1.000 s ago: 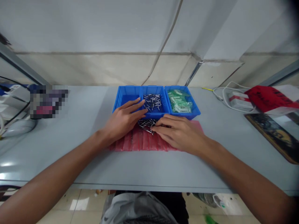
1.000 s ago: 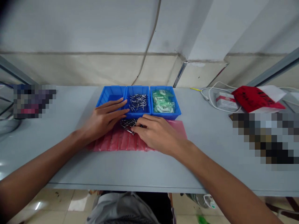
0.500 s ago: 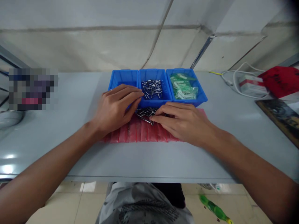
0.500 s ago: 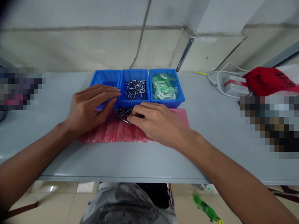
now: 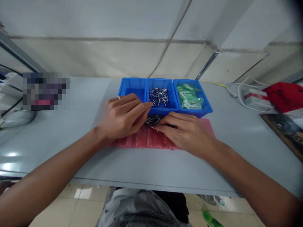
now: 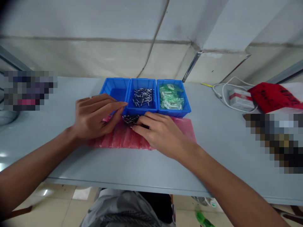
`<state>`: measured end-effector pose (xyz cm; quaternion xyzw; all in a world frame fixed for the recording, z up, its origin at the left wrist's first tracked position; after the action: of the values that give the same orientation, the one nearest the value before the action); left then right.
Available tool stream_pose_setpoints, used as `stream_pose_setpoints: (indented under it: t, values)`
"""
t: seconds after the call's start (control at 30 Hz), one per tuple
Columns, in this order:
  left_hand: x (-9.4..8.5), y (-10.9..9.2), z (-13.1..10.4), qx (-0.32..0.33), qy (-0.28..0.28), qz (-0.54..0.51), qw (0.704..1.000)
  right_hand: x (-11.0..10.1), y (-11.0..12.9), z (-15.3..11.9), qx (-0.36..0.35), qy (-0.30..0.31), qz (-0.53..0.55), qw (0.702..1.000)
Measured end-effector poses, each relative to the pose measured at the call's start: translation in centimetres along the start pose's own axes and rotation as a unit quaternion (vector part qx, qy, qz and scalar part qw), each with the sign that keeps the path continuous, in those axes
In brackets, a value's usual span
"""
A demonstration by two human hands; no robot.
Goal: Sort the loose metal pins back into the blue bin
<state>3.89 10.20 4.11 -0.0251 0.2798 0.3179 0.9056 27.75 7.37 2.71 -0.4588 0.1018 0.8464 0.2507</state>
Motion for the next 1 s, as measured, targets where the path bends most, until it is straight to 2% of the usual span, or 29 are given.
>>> stream_pose_setpoints:
  t: [0.17,0.23,0.33,0.43,0.67,0.87,1.0]
  values:
    - [0.0,0.3,-0.1,-0.001,0.001,0.014,1.000,-0.2,0.0,0.2,0.000,-0.048,0.076,0.996]
    - [0.0,0.4,-0.2,-0.002,-0.003,0.018,1.000,-0.4,0.1,0.3,0.003,-0.037,0.093,0.995]
    - [0.1,0.4,-0.2,-0.007,-0.012,0.015,1.000,-0.3,0.3,0.4,-0.015,-0.001,0.062,0.998]
    - [0.1,0.4,-0.3,-0.018,-0.017,0.010,1.000,0.1,0.5,0.4,-0.025,-0.004,0.047,0.999]
    - [0.3,0.2,-0.2,-0.011,-0.046,0.002,0.999,-0.6,0.9,0.8,0.012,-0.071,0.056,0.996]
    - [0.0,-0.1,-0.1,0.009,-0.042,0.003,0.999,-0.4,0.8,0.8,0.008,0.013,0.058,0.998]
    - [-0.1,-0.2,-0.2,0.015,-0.041,0.000,0.999,0.2,0.5,0.4,0.006,-0.014,0.064,0.998]
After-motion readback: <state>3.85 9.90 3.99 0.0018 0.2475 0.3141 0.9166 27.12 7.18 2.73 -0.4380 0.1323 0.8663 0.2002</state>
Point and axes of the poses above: each hand's wrist, its own z-axis towards the middle knuckle, its own x-axis out of the palm, y = z × x, the point moved 1 cm from there along z, towards the middle knuckle, and after that the axes turned 10 degrees about -y, right-handed, at the moved point
